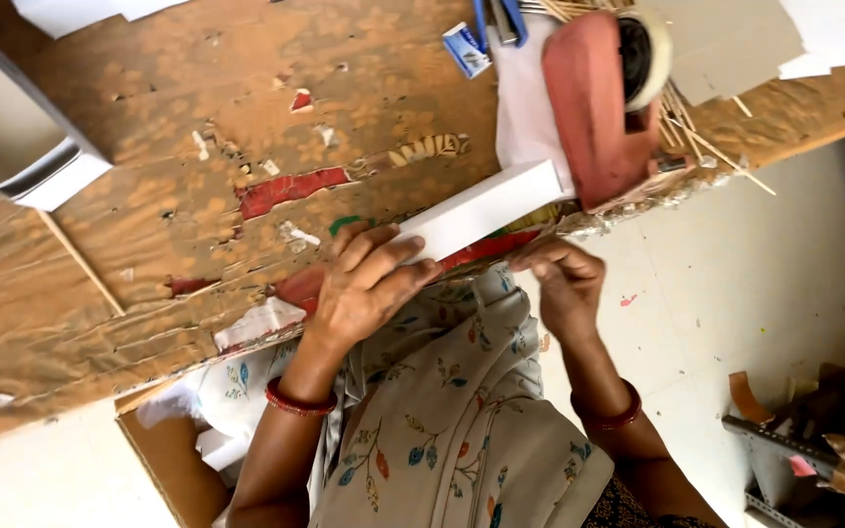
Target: The person organizes and packs paintbrushes by hand. The person gathers a bundle of brushes, wraps them in bubble wrap, secures the wrap with tape, and then places the wrapped bundle into a white cardboard box. The person repeats the process of organizing bundles and preparing boxes.
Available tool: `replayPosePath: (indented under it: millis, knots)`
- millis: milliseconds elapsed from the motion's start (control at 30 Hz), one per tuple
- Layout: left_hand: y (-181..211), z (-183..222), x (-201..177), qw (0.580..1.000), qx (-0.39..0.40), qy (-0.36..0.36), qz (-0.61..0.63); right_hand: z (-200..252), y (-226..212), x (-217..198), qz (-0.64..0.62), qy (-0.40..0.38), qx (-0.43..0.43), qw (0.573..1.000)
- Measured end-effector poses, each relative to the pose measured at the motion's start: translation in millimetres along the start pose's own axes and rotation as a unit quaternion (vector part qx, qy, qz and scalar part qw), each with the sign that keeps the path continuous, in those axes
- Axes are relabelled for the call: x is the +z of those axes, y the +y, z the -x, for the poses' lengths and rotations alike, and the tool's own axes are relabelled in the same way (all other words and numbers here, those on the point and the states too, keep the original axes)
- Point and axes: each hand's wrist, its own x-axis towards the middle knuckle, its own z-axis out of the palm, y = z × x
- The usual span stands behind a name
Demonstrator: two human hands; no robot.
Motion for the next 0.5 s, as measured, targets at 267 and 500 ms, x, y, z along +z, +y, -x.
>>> replayPosePath:
  millis: [267, 500]
  knots:
    - [3.5, 1.7, -3.5, 1.000, 0.010, -0.026, -0.001, -7.2, 26.2, 45.6, -0.070, 0.020, 0.247, 0.966]
    - [18.7, -45.3, -32.8, 0.980, -0.127, -0.120, -0.100, -35.2, 9.4, 43.9, 0.033, -0.038, 0.268, 0.962]
